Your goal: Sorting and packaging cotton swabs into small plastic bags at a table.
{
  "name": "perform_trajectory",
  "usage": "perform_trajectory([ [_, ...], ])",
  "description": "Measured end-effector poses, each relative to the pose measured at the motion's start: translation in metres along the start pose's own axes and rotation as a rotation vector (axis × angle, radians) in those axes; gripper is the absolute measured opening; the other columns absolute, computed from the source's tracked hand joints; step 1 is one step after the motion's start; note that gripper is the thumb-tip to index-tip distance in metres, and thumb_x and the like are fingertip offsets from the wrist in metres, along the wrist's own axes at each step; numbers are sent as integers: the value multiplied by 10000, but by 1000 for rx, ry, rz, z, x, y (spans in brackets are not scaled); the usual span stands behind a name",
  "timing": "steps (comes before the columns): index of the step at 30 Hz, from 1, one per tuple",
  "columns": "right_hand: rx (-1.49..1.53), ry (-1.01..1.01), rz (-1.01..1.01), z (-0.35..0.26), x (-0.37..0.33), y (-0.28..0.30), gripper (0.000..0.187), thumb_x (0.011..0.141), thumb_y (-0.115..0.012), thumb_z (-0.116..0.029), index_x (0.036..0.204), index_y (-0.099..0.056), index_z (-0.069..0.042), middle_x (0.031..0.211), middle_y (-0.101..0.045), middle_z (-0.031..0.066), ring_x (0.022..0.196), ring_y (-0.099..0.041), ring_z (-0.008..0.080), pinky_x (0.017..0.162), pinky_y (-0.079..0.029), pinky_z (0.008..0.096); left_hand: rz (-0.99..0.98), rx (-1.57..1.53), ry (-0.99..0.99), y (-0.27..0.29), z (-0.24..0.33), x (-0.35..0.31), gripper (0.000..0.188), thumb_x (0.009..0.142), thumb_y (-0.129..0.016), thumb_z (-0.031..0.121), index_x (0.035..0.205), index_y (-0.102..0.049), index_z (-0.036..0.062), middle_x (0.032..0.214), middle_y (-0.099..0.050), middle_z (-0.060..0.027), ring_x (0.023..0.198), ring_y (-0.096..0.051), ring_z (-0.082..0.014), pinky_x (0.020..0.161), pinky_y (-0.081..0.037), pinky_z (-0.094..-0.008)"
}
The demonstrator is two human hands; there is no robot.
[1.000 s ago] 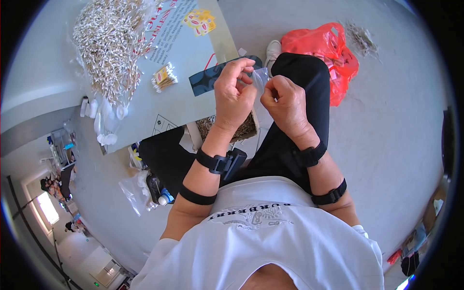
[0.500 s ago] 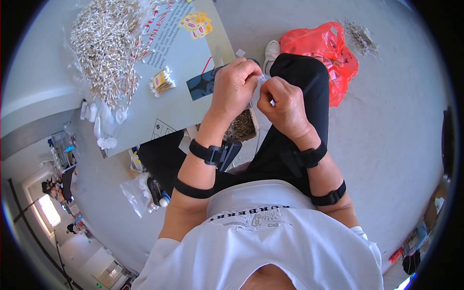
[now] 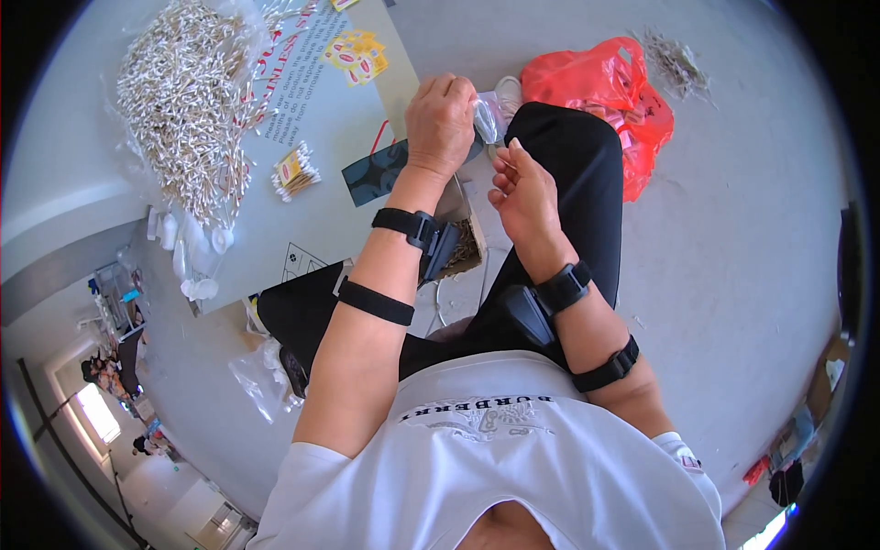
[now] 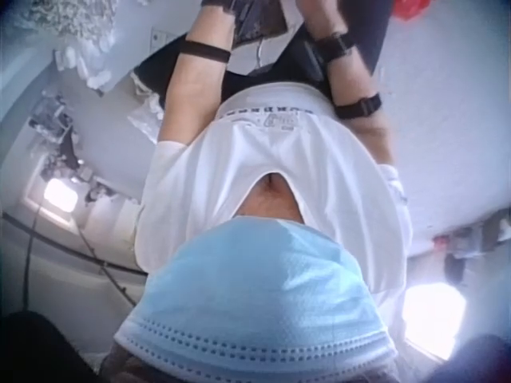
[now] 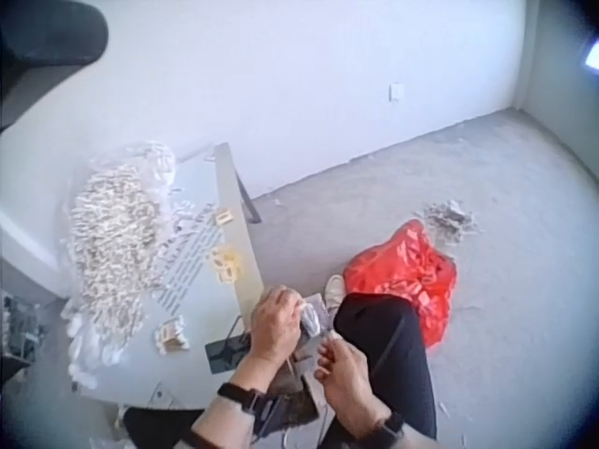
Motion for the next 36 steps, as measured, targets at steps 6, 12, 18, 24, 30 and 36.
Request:
perform_trajectory([
  [6,246,-181,40,16,33,-11,182,933,-637,-246,899,-587,-74,763,-520,-2,608,-432,91,537,-363,253,4,94,-31,-13,-4,-2,128,744,-687,51,806,-588,101,803,-591,-50,825,-563,-287,710,-460,-409],
  [12,300,-144,102,14,48,-10,134,905,-658,-122,829,-561,-71,712,-508,0,584,-431,88,477,-340,233,-28,110,-45,-20,-7,-7,91,776,-678,95,813,-601,125,796,-570,-38,839,-547,-264,718,-420,-411],
  [18,214,-53,119,9,37,-6,97,889,-651,-71,831,-573,-61,703,-509,0,578,-433,85,472,-344,234,-33,89,-70,-10,-6,-13,112,762,-691,84,806,-599,130,788,-555,-22,822,-536,-262,727,-413,-399],
  [24,204,-7,44,5,23,-11,82,880,-654,-47,834,-588,-59,700,-525,-5,575,-444,80,472,-349,223,-30,51,-49,7,-9,-22,108,755,-689,61,810,-606,105,812,-580,-32,837,-548,-268,745,-434,-400],
  [30,125,61,-50,13,7,-23,105,836,-724,-51,844,-620,-60,681,-540,-32,559,-452,58,467,-340,206,-45,-37,18,26,-29,-29,117,742,-680,30,784,-598,101,810,-576,-31,875,-550,-275,766,-447,-399],
  [36,-44,144,-19,15,0,-26,106,819,-744,-58,852,-644,-53,672,-527,-41,555,-437,52,470,-332,215,-121,-185,163,21,-62,-24,69,791,-661,109,859,-671,108,868,-612,-61,901,-557,-289,827,-468,-394],
])
Point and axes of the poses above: each hand's wrist, its own x-axis towards the middle knuckle, its own y-axis out of the back of the hand, z = x × y, the point moved 10 cm from there along x, towards the middle knuckle
